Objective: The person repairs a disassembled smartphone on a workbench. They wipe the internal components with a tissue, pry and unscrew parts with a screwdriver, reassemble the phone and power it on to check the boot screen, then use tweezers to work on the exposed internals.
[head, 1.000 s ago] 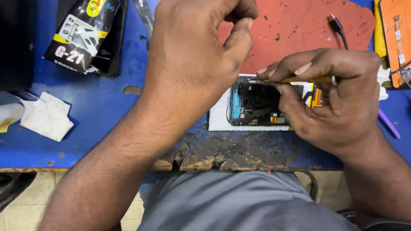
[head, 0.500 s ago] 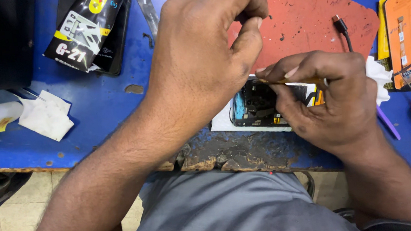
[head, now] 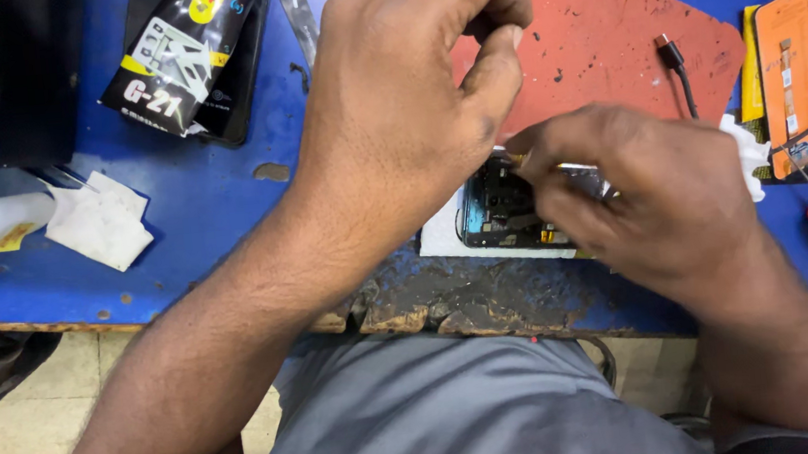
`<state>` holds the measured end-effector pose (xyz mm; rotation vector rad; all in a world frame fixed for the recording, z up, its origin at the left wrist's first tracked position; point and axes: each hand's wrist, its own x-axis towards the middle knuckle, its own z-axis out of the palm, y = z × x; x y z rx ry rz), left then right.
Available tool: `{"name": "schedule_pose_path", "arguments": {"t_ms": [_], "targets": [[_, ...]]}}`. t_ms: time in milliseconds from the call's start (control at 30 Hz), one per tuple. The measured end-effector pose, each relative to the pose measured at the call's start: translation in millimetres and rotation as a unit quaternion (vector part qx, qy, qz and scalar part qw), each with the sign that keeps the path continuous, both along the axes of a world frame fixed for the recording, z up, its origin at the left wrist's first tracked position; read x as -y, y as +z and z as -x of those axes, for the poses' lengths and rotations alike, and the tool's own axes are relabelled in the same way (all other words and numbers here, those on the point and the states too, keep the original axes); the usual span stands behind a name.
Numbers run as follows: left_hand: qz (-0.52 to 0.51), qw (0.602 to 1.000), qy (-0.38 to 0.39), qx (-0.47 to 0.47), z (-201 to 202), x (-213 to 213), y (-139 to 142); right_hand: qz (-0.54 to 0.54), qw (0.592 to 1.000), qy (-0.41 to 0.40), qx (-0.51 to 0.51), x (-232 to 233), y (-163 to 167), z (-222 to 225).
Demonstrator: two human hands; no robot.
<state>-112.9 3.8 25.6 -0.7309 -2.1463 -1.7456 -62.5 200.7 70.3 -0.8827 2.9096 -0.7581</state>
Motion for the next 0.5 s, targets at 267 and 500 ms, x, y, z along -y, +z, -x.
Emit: {"name": "schedule_pose_path", "arguments": {"t_ms": [267,500], "targets": [[0.001,1.0,-0.007,-0.007,0.9,-0.8,-1.5,-0.004,0.999,-0.038,0.018,2.1,-1.2,4.6],[0.005,1.0,-0.011,-0.008,0.7,-0.8,-2.2,-0.02,0.998,-0.045,-0.033,-8.9,-8.0,1.5]]}}
